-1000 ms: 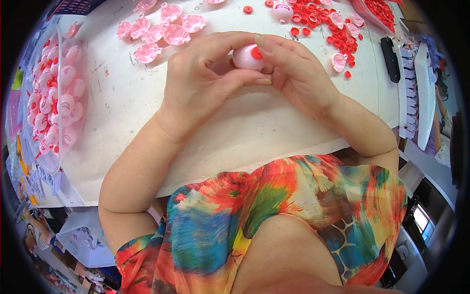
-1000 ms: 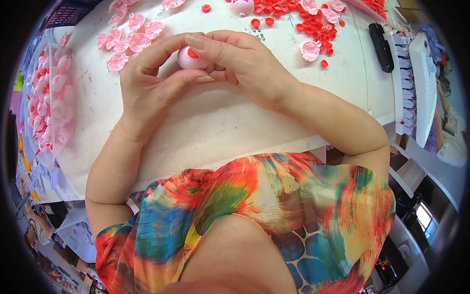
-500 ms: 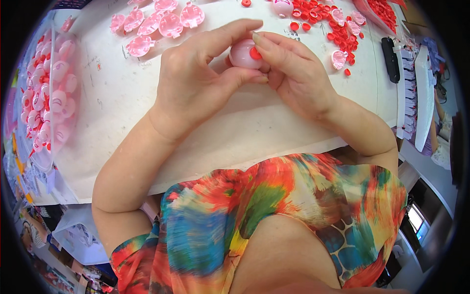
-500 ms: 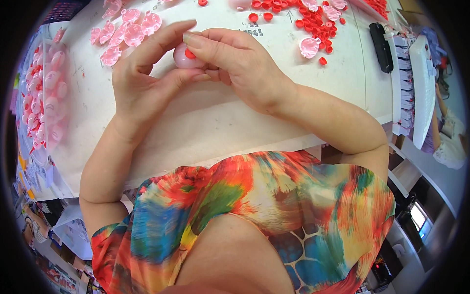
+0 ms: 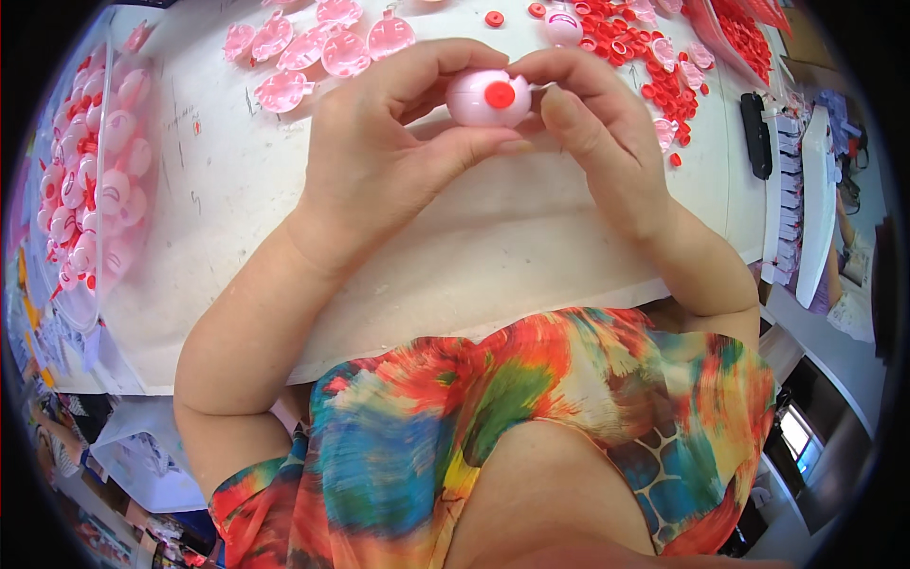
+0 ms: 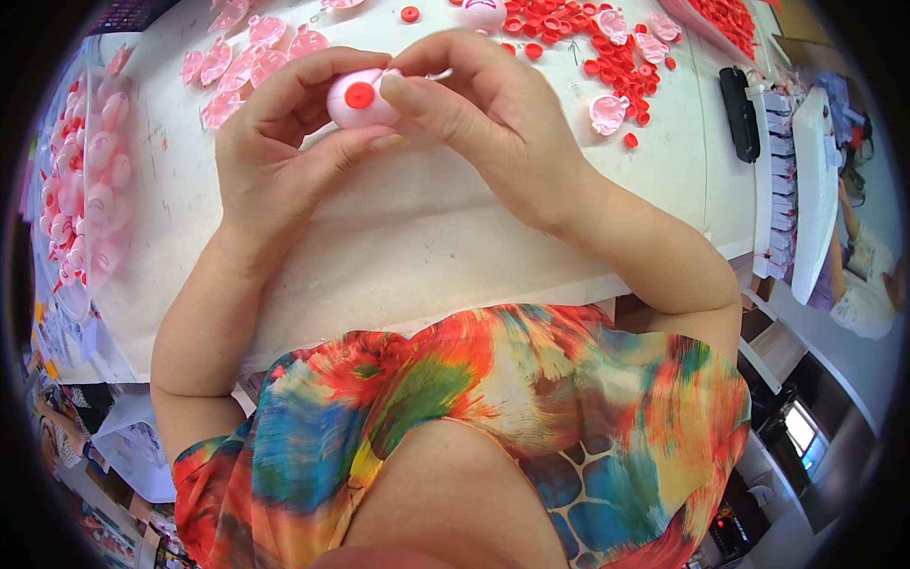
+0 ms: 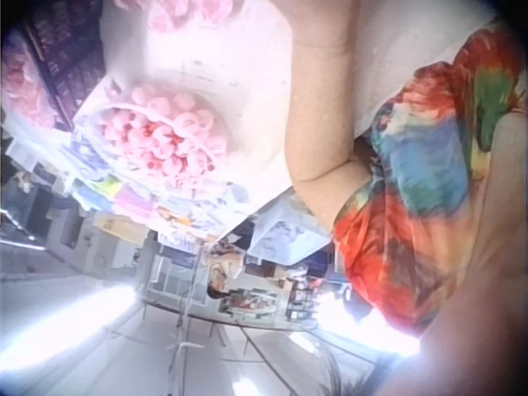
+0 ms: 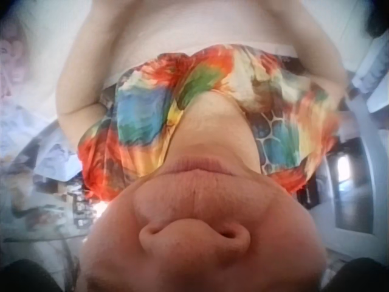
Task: The person assembles small pink plastic spherical toy components by hand, inserting red plastic pieces into them.
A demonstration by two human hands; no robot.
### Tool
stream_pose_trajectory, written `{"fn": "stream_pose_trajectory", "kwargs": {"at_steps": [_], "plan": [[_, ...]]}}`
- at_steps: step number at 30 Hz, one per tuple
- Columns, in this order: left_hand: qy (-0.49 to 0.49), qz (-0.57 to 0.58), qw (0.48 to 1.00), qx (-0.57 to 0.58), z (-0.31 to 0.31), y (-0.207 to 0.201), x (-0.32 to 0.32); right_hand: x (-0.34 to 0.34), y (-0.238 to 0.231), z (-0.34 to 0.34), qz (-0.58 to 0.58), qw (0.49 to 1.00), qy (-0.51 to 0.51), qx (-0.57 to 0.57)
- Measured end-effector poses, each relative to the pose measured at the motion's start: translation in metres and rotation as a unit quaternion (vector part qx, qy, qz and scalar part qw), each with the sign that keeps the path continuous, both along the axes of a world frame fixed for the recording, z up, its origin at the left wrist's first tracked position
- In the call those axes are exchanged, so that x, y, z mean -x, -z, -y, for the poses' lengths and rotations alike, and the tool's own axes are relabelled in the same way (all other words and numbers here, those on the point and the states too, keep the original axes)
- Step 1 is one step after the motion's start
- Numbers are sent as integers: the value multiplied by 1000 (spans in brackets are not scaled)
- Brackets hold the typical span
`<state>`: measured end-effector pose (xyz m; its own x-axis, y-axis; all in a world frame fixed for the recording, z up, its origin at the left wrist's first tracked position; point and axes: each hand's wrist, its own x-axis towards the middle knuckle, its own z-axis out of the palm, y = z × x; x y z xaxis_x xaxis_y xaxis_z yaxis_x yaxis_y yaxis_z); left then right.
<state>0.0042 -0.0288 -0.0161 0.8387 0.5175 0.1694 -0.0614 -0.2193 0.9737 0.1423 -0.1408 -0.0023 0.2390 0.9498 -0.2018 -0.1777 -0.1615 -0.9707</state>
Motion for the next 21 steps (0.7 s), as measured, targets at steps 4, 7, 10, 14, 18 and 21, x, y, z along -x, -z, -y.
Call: {"fn": "stream_pose_trajectory", "kwargs": {"at_steps": [4, 7, 10, 14, 18, 21], "plan": [[-19, -23, 999, -12, 0, -2, -2, -11, -3, 6, 301, 939, 12, -166], [-22, 0, 997, -77, -2, 5, -3, -5, 7, -2, 387, 904, -21, -179], [-33, -16, 997, -70, -3, 11, -9, -6, 12, -5, 344, 928, -14, -142], [-9, -52, 996, -71, -7, 12, -9, -7, 20, -5, 229, 969, -11, -93], [-12, -76, 988, 132, -10, -2, -12, -12, 16, -7, 328, 940, 1, -96], [12, 20, 971, 239, -13, 15, -8, -13, 12, -8, 362, 923, 29, -128]]}}
